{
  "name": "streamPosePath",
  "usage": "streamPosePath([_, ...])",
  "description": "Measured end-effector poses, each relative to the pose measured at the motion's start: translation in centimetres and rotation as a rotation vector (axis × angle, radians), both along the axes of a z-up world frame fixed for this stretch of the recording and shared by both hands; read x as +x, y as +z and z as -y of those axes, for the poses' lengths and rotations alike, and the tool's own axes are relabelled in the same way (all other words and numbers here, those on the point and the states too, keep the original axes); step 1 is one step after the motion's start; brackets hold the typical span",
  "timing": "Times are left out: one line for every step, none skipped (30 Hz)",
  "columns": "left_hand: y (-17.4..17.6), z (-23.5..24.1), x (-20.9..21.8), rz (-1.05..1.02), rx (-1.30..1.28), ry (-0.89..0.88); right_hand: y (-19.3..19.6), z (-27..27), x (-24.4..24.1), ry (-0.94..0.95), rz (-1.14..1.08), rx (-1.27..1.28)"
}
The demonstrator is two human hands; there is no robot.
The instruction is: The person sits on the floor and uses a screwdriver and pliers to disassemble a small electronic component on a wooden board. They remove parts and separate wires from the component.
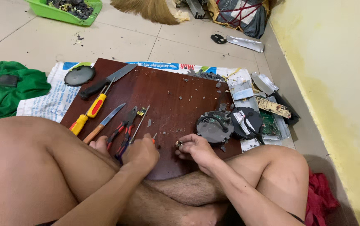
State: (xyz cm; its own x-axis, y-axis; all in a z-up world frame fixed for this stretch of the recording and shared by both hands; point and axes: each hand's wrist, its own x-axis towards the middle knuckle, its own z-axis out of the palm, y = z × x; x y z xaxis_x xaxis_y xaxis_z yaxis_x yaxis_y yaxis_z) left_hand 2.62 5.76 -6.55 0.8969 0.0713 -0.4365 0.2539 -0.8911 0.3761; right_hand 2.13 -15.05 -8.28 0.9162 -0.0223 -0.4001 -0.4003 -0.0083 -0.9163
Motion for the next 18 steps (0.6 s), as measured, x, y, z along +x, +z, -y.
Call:
streamPosePath([-0.3,0.1,0.1,0.003,-0.001,-0.003,0.3,0.0,-0.1,-0.003,0.003,-0.001])
streamPosePath([-0.7,0.2,0.3,0.065,0.033,-0.047,0.6,-0.1,-0.2,0.005,-0.002,0.010])
streamPosePath([-1.1,0.3,0.4,0.125,0.067,-0.091,0.9,-0.1,-0.4,0.013,-0.010,0.020])
streamPosePath([0.0,0.7,-0.4,0.126,0.065,-0.095,0.2,0.2,-0.3,0.009,-0.008,0.018])
streamPosePath([1.1,1.1,-1.1,0.257,0.256,-0.233,-0.6,0.4,-0.1,0.024,-0.004,0.034])
streamPosePath([2.2,1.5,-1.8,0.389,0.447,-0.370,-1.3,0.7,0.1,0.040,0.000,0.049])
streamPosePath([1.0,1.9,-1.8,0.389,0.448,-0.373,-0.9,0.6,0.0,0.037,0.000,0.051])
streamPosePath([-0.2,2.2,-1.7,0.486,0.391,-0.501,-0.5,0.4,-0.2,0.023,-0.004,0.050])
streamPosePath([-1.4,2.7,-1.6,0.585,0.330,-0.626,-0.1,0.4,-0.3,0.009,-0.007,0.046])
streamPosePath([-3.3,2.8,-1.0,0.587,0.330,-0.627,-0.1,0.4,-0.2,0.007,-0.005,0.046])
streamPosePath([-5.2,3.0,-0.3,0.538,0.289,-0.624,-0.2,0.4,-0.2,-0.001,-0.009,0.047])
streamPosePath([-7.1,3.1,0.4,0.489,0.249,-0.620,-0.2,0.3,-0.1,-0.010,-0.013,0.048])
streamPosePath([-6.6,3.0,0.3,0.490,0.252,-0.618,0.0,0.3,-0.1,-0.007,-0.012,0.050])
streamPosePath([-6.0,3.0,0.2,0.433,0.200,-0.599,0.3,0.2,-0.2,-0.010,-0.016,0.051])
streamPosePath([-5.5,2.9,0.0,0.377,0.148,-0.581,0.5,0.1,-0.3,-0.015,-0.021,0.053])
streamPosePath([-3.7,2.8,-0.4,0.377,0.151,-0.580,0.1,0.1,-0.2,-0.013,-0.020,0.056])
streamPosePath([-2.0,2.7,-0.9,0.339,0.102,-0.513,-0.2,0.1,-0.1,-0.003,-0.026,0.045])
streamPosePath([-0.3,2.6,-1.4,0.301,0.053,-0.447,-0.6,0.1,0.0,0.007,-0.032,0.035])
